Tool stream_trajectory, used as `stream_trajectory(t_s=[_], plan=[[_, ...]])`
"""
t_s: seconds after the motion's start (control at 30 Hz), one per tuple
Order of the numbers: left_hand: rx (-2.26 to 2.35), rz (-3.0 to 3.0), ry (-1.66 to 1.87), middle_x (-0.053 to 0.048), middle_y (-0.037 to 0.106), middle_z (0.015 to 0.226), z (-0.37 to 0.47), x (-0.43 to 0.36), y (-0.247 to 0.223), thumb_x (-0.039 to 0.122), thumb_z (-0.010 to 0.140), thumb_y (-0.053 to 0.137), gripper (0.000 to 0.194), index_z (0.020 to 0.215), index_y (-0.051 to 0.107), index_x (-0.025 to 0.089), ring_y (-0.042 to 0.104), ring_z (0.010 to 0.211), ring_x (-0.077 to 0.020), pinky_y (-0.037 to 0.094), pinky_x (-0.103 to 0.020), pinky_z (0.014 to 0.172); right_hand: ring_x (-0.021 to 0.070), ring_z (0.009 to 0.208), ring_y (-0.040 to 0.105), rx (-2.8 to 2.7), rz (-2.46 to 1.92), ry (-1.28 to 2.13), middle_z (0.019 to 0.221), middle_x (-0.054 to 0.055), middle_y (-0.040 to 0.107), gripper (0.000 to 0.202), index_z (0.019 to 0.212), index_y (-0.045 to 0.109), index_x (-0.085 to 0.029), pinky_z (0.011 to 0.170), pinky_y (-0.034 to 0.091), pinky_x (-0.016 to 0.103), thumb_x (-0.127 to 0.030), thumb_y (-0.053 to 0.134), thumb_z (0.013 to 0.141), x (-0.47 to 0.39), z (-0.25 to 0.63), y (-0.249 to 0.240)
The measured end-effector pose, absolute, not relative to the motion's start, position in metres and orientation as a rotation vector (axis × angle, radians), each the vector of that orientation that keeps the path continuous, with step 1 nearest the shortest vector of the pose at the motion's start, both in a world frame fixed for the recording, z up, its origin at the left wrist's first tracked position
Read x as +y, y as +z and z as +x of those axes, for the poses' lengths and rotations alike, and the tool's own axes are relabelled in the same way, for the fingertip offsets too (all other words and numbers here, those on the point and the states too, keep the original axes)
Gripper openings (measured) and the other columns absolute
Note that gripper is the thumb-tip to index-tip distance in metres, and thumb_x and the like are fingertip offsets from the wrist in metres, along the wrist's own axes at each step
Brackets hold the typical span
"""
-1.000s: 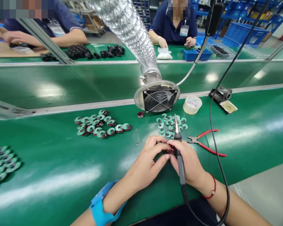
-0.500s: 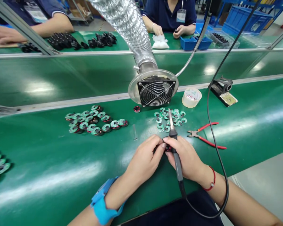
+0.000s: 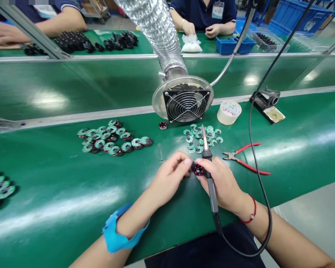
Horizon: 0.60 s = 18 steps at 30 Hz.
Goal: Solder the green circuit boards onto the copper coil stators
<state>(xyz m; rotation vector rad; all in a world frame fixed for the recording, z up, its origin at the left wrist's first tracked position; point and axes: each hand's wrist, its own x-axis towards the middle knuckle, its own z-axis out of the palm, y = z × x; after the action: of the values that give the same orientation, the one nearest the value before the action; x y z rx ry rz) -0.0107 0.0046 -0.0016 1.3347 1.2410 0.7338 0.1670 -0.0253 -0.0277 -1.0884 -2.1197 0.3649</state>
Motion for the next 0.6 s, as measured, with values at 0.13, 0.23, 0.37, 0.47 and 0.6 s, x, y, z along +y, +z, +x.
stream_trajectory(t_s=[0.13, 0.23, 0.37, 0.47, 0.6], plan=[[1.252, 1.610, 0.593, 0.002, 0.053, 0.068, -0.008, 0.001, -0.001, 0.036, 0.089, 0.047, 0.025, 0.071, 0.050, 0.019, 0.048, 0.066, -0.0143, 0.037, -0.027, 0.062, 0.0218, 0.085, 0.057, -2.213, -1.063, 0.374, 0.101, 0.008, 0.065, 0.041, 0.138, 0.040, -0.022, 0.072, 0.054, 0.039, -0.017, 0.043, 0.097, -0.025, 0.169, -0.033], [1.265, 1.644, 0.661, 0.002, 0.052, 0.067, -0.007, -0.001, -0.002, 0.032, 0.090, 0.043, 0.027, 0.067, 0.049, 0.019, 0.047, 0.066, -0.0137, 0.037, -0.027, 0.064, 0.0220, 0.086, 0.059, -2.238, -1.046, 0.401, 0.100, 0.009, 0.065, 0.041, 0.137, 0.041, -0.021, 0.072, 0.055, 0.039, -0.015, 0.042, 0.097, -0.025, 0.169, -0.034], [1.201, 1.384, 0.713, 0.002, 0.051, 0.060, -0.005, -0.001, -0.002, 0.033, 0.085, 0.048, 0.026, 0.063, 0.053, 0.019, 0.047, 0.058, -0.0123, 0.038, -0.025, 0.058, 0.0217, 0.090, 0.065, -2.083, -1.101, 0.401, 0.104, 0.007, 0.067, 0.044, 0.136, 0.041, -0.024, 0.075, 0.058, 0.038, -0.014, 0.047, 0.094, -0.026, 0.167, -0.030], [1.187, 1.197, 0.767, 0.001, 0.057, 0.062, -0.003, -0.002, 0.003, 0.033, 0.082, 0.050, 0.023, 0.067, 0.058, 0.018, 0.050, 0.057, -0.0120, 0.041, -0.025, 0.056, 0.0222, 0.090, 0.067, -1.960, -1.162, 0.311, 0.103, 0.006, 0.068, 0.048, 0.136, 0.040, -0.026, 0.076, 0.058, 0.038, -0.014, 0.053, 0.092, -0.026, 0.166, -0.025], [1.195, 1.241, 0.777, 0.002, 0.054, 0.063, -0.002, -0.004, 0.006, 0.039, 0.083, 0.051, 0.024, 0.071, 0.057, 0.018, 0.049, 0.057, -0.0119, 0.041, -0.024, 0.055, 0.0232, 0.088, 0.063, -2.010, -1.167, 0.235, 0.099, 0.006, 0.068, 0.047, 0.134, 0.040, -0.026, 0.075, 0.056, 0.040, -0.014, 0.056, 0.091, -0.025, 0.167, -0.022]])
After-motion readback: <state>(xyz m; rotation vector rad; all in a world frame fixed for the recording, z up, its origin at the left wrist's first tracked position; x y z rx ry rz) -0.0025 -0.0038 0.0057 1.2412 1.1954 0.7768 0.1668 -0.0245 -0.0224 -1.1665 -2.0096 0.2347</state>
